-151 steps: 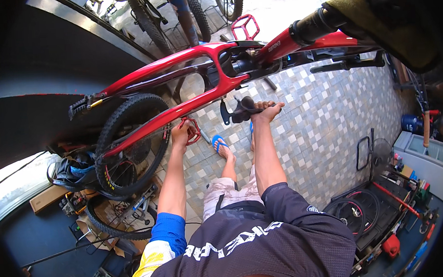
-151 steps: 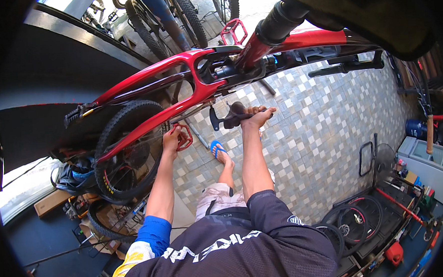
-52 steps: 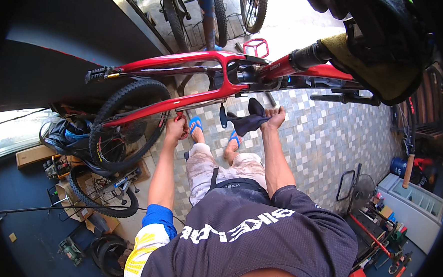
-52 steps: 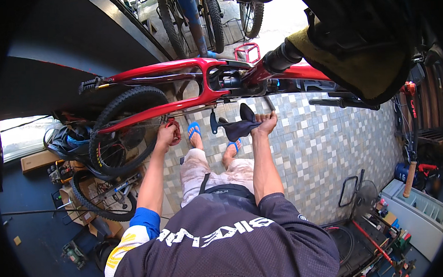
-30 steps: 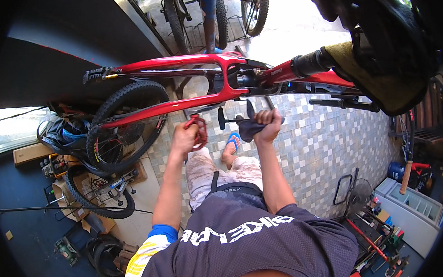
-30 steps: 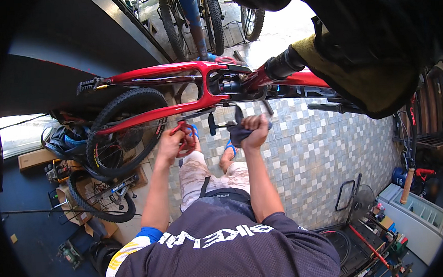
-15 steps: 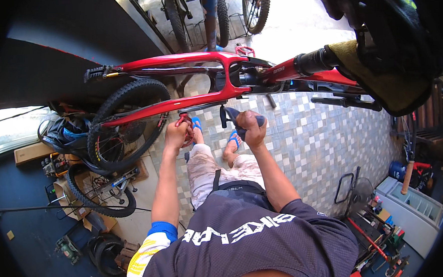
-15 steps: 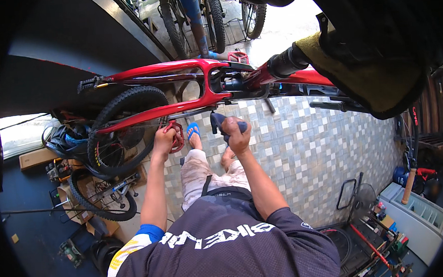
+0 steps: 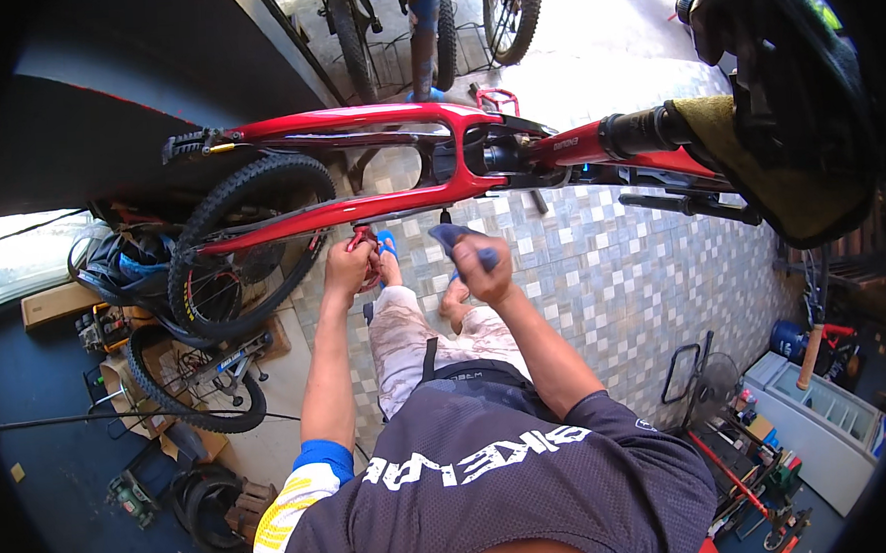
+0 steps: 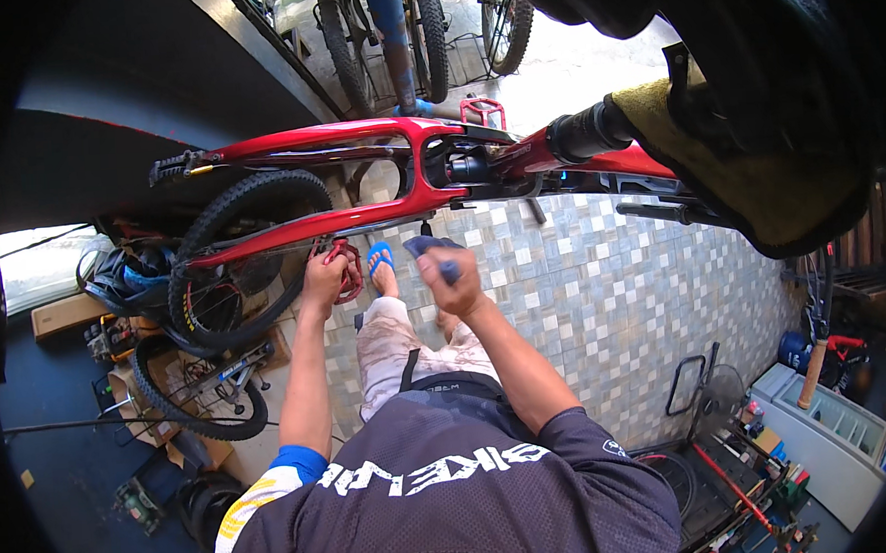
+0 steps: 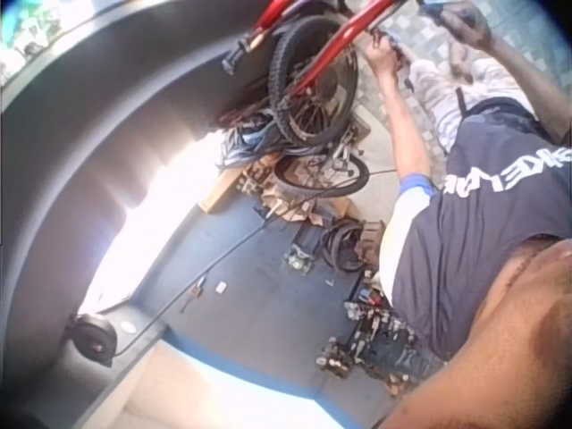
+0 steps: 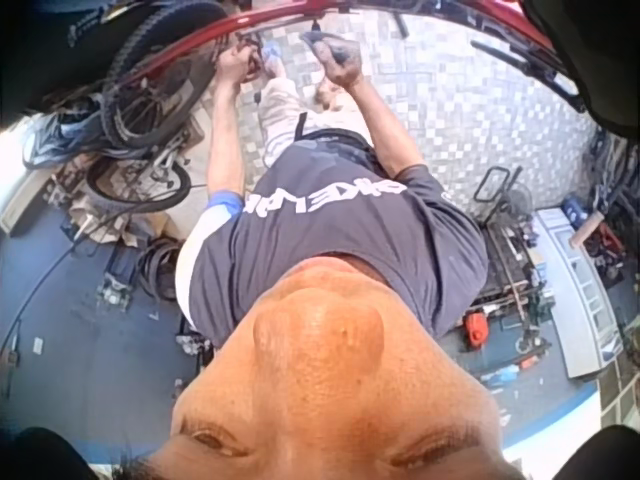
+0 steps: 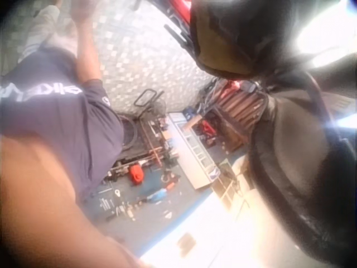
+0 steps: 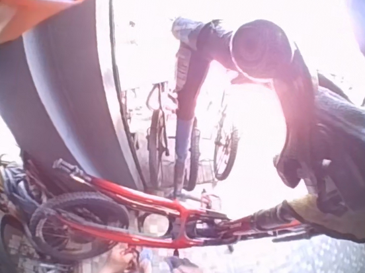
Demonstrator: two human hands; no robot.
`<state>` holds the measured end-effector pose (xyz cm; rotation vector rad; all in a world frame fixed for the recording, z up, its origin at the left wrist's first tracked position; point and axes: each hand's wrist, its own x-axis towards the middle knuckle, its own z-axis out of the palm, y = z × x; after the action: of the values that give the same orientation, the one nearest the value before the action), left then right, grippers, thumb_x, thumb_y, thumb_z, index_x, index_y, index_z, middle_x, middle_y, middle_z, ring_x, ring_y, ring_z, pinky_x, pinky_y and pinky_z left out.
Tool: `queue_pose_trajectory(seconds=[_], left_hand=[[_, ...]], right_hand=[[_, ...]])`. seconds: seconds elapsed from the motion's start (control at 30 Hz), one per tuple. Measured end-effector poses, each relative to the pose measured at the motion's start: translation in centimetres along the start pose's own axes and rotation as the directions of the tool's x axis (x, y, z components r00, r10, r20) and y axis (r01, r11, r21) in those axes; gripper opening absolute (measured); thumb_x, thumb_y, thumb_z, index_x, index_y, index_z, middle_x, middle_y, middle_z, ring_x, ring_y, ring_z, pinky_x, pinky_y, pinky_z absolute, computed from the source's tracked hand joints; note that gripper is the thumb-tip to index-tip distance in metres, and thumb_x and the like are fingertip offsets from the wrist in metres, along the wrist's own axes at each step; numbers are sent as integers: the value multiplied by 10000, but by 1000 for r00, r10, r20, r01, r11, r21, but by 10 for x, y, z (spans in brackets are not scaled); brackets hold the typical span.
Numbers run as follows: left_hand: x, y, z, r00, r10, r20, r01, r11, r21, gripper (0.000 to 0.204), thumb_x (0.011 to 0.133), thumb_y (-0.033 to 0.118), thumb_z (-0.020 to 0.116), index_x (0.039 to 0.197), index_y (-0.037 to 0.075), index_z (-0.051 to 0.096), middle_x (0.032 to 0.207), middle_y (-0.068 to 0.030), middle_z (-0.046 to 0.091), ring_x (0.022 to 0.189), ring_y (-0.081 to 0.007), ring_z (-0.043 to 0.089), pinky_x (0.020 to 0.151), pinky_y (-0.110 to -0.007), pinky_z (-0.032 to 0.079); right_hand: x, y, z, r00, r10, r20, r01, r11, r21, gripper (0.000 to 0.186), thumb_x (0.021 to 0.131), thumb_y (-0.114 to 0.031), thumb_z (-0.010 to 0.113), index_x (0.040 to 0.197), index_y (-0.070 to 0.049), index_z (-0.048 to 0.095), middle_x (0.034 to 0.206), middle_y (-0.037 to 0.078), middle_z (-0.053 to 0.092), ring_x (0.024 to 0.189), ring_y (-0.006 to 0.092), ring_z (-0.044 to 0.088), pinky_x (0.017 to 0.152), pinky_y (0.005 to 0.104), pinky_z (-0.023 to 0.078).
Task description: The person removes a red crank arm from a red mountain bike using a wrench and a rag, then retrieves a torque wrench from the workbench and uses it to tighten bolts on the bike frame. The person handles the crank arm, wrench, rag, and torque wrench throughout the task.
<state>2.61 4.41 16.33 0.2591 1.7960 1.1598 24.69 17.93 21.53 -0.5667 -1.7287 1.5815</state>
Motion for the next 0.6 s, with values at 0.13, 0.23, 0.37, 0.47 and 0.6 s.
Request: queue_pose_trajectory(seconds=[0.13,0.23,0.37,0.47,0.6], left_hand=[[4,-10,-4,998,30,-58,-22,992,125,198,896,141,586,934,-11,707,760,-65,698,638,-139,653,607,-285,527],[4,-5,-3,998,50,-50,-42,987,158,208,891,150,598,925,-14,722,760,-69,710,642,-136,654,614,-291,530],[4,-6,-2,993,57,-101,-43,990,132,222,886,163,606,870,-21,728,721,-58,712,597,-128,636,595,-286,524],[6,-10,-11,998,14,-69,4,967,253,262,888,185,650,1027,-32,702,900,-128,726,789,-207,689,737,-332,548],[-34,11,17,646,739,-194,-306,483,820,620,867,244,751,1375,-5,497,1316,-255,546,1286,-394,506,1068,-458,414]], right_hand=[[6,-1,13,974,-83,209,106,989,-99,326,963,-122,597,655,-33,537,609,37,500,544,125,440,515,321,348],[7,1,1,985,172,16,-172,985,12,315,984,-122,616,691,-24,558,589,73,459,530,140,427,507,346,372],[4,-6,5,963,230,140,-223,973,-63,311,965,-144,652,692,-26,560,592,102,463,523,207,454,518,360,396],[-13,-8,18,913,47,405,3,993,-121,301,960,-183,679,717,-39,574,609,112,513,528,225,460,539,364,409],[-31,15,16,771,629,98,-636,752,173,401,1026,-305,645,715,-57,603,602,-19,504,554,91,474,510,321,375]])
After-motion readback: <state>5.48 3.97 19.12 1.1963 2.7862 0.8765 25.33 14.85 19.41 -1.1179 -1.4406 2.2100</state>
